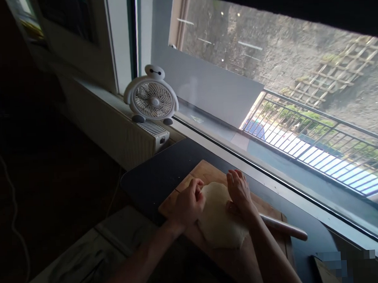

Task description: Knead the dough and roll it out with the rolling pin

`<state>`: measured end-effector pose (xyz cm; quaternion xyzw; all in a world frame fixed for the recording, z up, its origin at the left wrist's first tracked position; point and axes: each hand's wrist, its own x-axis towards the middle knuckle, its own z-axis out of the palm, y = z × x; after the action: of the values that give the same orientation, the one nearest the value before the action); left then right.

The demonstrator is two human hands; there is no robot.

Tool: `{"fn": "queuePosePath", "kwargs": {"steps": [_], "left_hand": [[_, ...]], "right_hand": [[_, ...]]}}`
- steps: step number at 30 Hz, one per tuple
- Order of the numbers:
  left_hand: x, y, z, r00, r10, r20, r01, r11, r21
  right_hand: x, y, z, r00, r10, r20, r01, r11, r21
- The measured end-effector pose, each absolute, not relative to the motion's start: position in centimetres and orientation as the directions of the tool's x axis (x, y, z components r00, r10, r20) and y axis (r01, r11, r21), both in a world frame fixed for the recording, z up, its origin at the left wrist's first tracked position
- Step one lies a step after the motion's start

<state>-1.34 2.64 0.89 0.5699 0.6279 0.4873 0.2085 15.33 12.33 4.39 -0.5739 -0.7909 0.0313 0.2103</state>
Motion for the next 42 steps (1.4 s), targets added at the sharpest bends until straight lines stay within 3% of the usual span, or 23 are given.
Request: {"fn": "queuePosePath", "kwargs": {"steps": [3,6,11,16,22,27,32,38,42], "left_hand": [[-1.5,2.5,0.9,-0.258,0.92,0.294,0.5,-0.133,0.856],[-1.6,2.6,0.7,-0.247,0.924,0.293,0.474,-0.149,0.868],[-1.7,2.8,0.5,-0.222,0.927,0.302,0.457,-0.175,0.872],[-1.7,2.5,0.8,-0.229,0.926,0.3,0.44,-0.177,0.881],[-1.7,2.8,0.9,-0.214,0.94,0.266,0.472,-0.139,0.87],[-1.1,3.1,0.4,-0.189,0.924,0.332,0.606,-0.156,0.78],[-0.6,5.8,0.5,-0.106,0.894,0.435,0.73,-0.227,0.645],[-0.1,11.3,0.3,-0.013,0.872,0.489,0.796,-0.287,0.533],[0.2,11.9,0.8,0.032,0.866,0.498,0.827,-0.303,0.474]], "right_hand": [[17.0,6.8,3.0,-0.341,0.862,0.375,0.867,0.443,-0.23],[18.6,3.0,1.7,-0.371,0.851,0.37,0.888,0.442,-0.127],[18.6,9.5,3.2,-0.321,0.899,0.297,0.937,0.348,-0.041],[18.5,12.2,4.2,-0.381,0.913,0.146,0.921,0.389,-0.031],[22.4,4.6,1.4,-0.487,0.837,0.249,0.868,0.494,0.037],[20.9,11.7,3.2,-0.398,0.893,0.212,0.912,0.41,-0.017],[20.6,13.5,4.6,-0.47,0.88,0.069,0.878,0.475,-0.067],[24.3,6.3,2.7,-0.53,0.841,0.105,0.843,0.536,-0.039],[23.4,11.3,3.0,-0.439,0.885,0.153,0.896,0.443,0.008]]}}
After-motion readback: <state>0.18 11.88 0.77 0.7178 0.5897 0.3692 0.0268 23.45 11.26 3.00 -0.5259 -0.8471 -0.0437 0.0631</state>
